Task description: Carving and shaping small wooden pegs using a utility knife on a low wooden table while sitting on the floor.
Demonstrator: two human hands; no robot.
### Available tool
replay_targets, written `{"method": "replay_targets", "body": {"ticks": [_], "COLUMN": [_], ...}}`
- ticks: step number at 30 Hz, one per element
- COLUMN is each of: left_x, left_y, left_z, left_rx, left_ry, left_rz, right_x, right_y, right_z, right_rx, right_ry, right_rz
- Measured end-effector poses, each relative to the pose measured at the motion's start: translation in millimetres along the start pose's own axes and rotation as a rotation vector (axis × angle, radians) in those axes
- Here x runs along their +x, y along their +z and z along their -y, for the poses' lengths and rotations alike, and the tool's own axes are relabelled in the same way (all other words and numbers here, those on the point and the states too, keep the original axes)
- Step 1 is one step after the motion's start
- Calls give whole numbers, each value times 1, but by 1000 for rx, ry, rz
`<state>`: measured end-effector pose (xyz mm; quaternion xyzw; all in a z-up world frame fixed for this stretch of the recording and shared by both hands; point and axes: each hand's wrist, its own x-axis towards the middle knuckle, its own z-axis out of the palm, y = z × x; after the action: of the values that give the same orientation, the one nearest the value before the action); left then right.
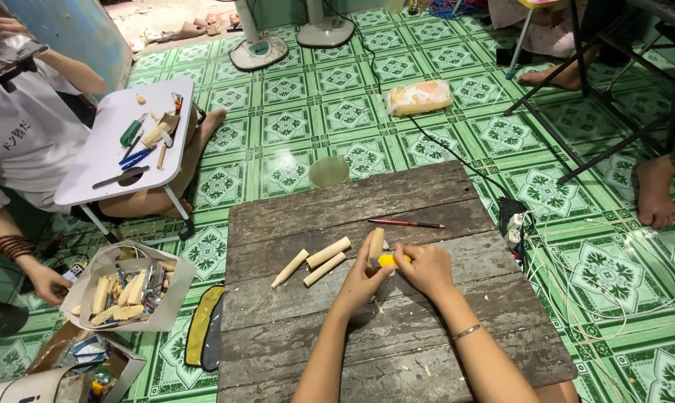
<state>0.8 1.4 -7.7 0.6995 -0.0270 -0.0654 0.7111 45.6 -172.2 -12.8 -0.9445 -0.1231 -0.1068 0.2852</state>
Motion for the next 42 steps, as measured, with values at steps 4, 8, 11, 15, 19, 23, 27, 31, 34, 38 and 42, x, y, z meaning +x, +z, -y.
{"method": "replay_targets", "body": {"ticks": [4, 8, 11, 15, 19, 23, 27, 31, 34, 38, 42], "left_x": [7, 6, -1, 8, 11, 12, 17, 23, 23, 24, 28], "left_y": [2, 6, 6, 15, 21, 9, -2, -6, -7, -11, -17], "left_z": [6, 8, -2, 6, 13, 23, 22, 37, 41, 46, 70], "left_rx": [-2, -39, -63, -60, 58, -87, -479, -508, -453, -211, -124], "left_ry": [-13, 13, 54, 18, 3, 37, -72, -113, -109, -96, 38], "left_rz": [-147, -185, -100, -236, -431, -337, -222, -217, -144, -117, -136], "right_x": [-2, -3, -3, -2, -5, -1, -1, -3, -2, -1, -15], "right_y": [14, 10, 5, 2, 7, 9, 1, -6, 15, 26, 7], "right_z": [-5, 1, 0, 2, 6, 2, 5, 12, -3, -9, 1], "right_rx": [10, 36, -8, 20, 230, 269, 97, 31, -44, 58, 219], "right_ry": [108, 118, 86, 96, 155, 168, 81, -55, -51, 18, -165], "right_rz": [-105, -107, -37, -93, -94, -59, -14, 79, 15, -43, -163]}}
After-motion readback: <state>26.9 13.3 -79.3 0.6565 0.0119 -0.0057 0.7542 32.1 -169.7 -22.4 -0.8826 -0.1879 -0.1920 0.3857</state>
